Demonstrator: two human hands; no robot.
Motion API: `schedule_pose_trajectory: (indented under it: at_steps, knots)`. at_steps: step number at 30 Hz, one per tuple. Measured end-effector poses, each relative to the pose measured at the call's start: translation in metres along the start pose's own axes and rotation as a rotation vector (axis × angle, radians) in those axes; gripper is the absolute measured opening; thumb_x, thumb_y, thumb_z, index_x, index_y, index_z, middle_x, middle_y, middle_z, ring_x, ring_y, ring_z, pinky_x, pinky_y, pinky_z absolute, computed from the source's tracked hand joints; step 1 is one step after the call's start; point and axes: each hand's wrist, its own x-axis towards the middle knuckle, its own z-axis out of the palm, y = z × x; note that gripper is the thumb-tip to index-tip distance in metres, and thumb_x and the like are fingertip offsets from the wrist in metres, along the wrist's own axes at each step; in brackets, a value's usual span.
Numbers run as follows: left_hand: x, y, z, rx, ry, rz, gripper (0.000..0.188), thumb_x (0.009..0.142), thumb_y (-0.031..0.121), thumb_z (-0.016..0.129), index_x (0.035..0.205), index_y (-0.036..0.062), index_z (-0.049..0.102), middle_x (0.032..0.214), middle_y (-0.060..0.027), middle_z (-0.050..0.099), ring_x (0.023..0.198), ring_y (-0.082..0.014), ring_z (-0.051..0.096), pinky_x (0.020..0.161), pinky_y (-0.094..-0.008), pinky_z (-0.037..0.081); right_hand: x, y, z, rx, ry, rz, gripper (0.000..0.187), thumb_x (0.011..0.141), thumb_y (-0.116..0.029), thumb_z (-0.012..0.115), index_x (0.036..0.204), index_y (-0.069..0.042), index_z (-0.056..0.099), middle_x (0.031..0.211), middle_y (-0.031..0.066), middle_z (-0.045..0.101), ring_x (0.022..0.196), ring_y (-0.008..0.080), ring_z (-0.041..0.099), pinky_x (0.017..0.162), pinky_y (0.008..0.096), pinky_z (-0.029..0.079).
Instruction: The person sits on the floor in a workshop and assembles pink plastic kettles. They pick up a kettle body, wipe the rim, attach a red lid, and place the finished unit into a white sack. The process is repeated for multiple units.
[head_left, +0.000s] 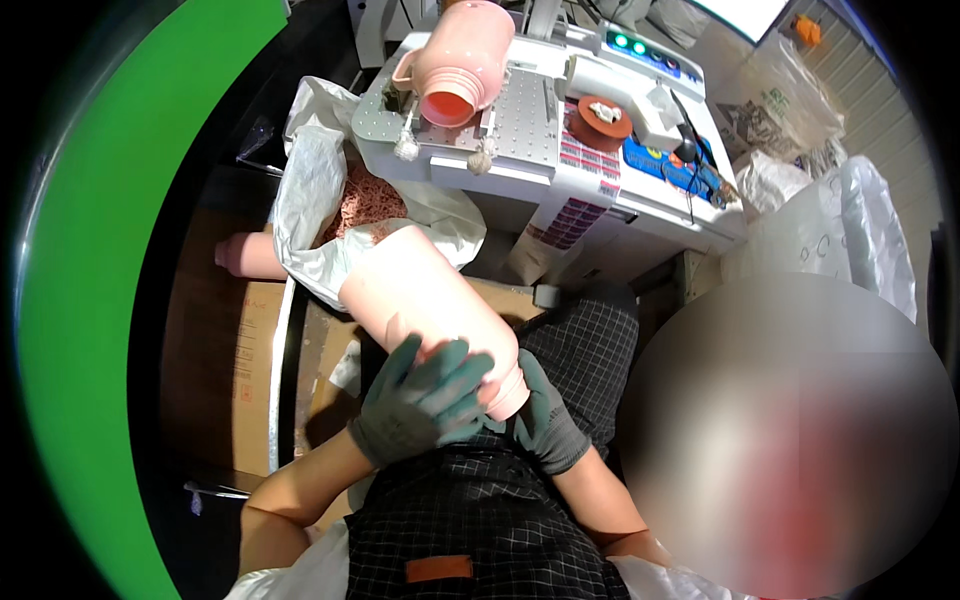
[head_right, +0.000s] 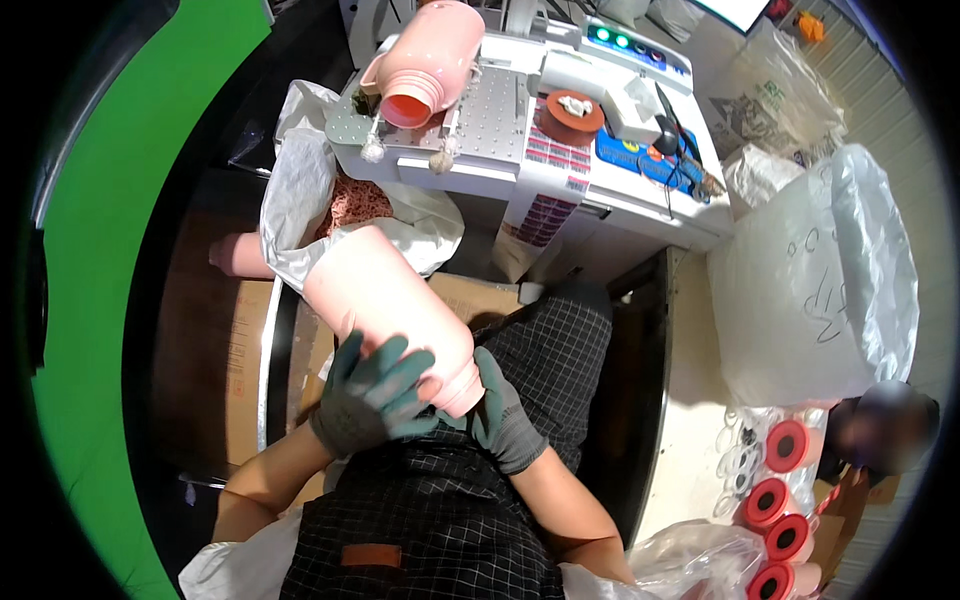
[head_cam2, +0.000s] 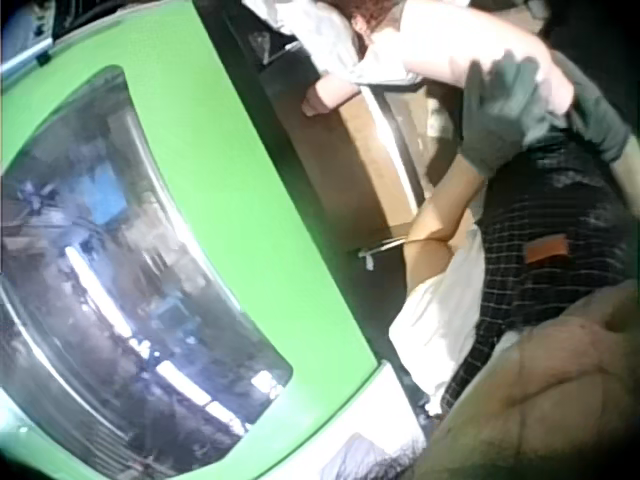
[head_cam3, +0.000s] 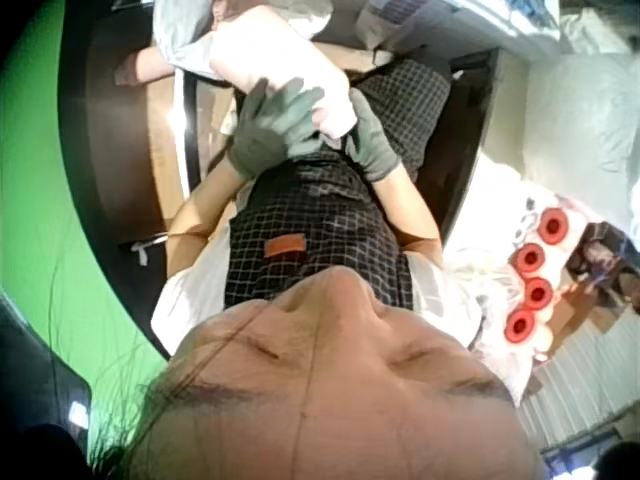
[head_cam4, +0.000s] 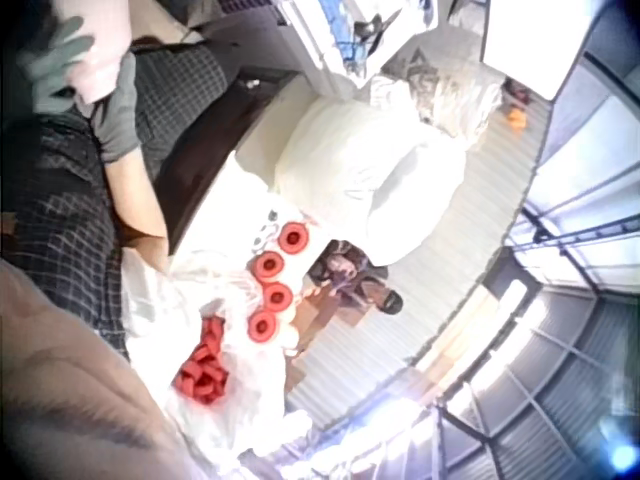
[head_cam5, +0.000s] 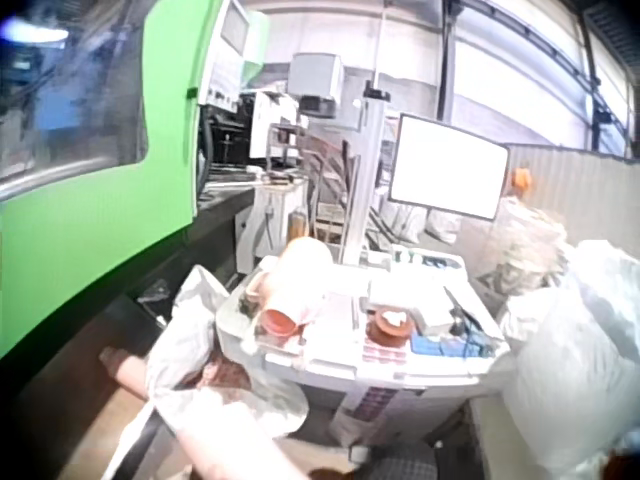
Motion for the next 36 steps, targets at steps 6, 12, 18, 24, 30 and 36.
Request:
schedule_pose_trajectory:
  at_steps: [6, 12, 18, 24, 30, 36]
  knots:
    - [0.043, 0.008, -0.012, -0.058, 0.02, 0.133, 0.038, 0.079, 0.025, 0.08, 0.111, 0.0071, 0.071, 0.134, -0.0139, 0.066, 0.132, -0.0383, 0.057, 0.116, -0.0643, 0.037, -0.025, -0.018, 0.054, -0.303, 0.066, -0.144, 0.041, 0.11, -0.024, 0.05, 0.147, -0.005, 0.047, 0.138, 0.0102, 0.059, 0.123, 0.0193, 0.06, 0.104, 0.0326, 0.053]
    - [0.068, -0.013, 0.017, -0.426, -0.017, 0.136, 0.064, 0.074, 0.026, 0.086, 0.13, 0.006, 0.064, 0.128, -0.0146, 0.067, 0.124, -0.0351, 0.063, 0.115, -0.0563, 0.043, -0.036, -0.042, 0.091, -0.352, 0.251, 0.136, 0.042, 0.113, -0.036, 0.039, 0.139, -0.008, 0.055, 0.105, 0.0059, 0.066, 0.086, 0.0133, 0.065, 0.079, 0.0305, 0.057]
    - [0.106, 0.009, 0.018, -0.694, -0.121, 0.034, 0.075, 0.066, 0.039, 0.095, 0.126, 0.0047, 0.067, 0.109, -0.0106, 0.074, 0.106, -0.0337, 0.07, 0.099, -0.0432, 0.053, -0.108, -0.066, 0.079, -1.488, 0.445, -0.974, 0.008, 0.095, -0.009, 0.068, 0.1, -0.005, 0.074, 0.095, 0.0138, 0.071, 0.081, 0.0281, 0.071, 0.073, 0.0383, 0.057]
    - [0.111, 0.054, 0.055, -1.103, -0.286, -0.045, 0.111, 0.06, 0.04, 0.092, 0.147, -0.0119, 0.046, 0.103, -0.0054, 0.075, 0.1, -0.0271, 0.071, 0.105, -0.0418, 0.047, -0.114, -0.08, 0.06, -1.825, 0.205, -0.801, 0.031, 0.098, -0.028, 0.066, 0.122, -0.007, 0.069, 0.118, 0.0129, 0.07, 0.09, 0.0323, 0.073, 0.077, 0.0428, 0.059]
    - [0.125, 0.077, 0.065, -0.713, -0.263, 0.411, 0.121, 0.055, 0.04, 0.095, 0.15, -0.0118, 0.042, 0.108, -0.0155, 0.067, 0.099, -0.0332, 0.062, 0.089, -0.0443, 0.051, -0.124, -0.103, 0.034, -2.121, -0.009, -0.179, 0.038, 0.097, -0.022, 0.065, 0.133, -0.011, 0.062, 0.121, 0.011, 0.069, 0.099, 0.0263, 0.074, 0.08, 0.0393, 0.06]
    - [0.115, 0.07, 0.08, -0.765, -0.376, 0.198, 0.102, 0.059, 0.04, 0.093, 0.145, -0.0002, 0.055, 0.12, -0.0101, 0.069, 0.101, -0.0338, 0.059, 0.09, -0.0448, 0.051, -0.115, -0.103, 0.044, -2.135, 0.048, -0.304, 0.034, 0.091, -0.019, 0.067, 0.123, -0.007, 0.065, 0.11, 0.0111, 0.069, 0.091, 0.0292, 0.072, 0.076, 0.0397, 0.057]
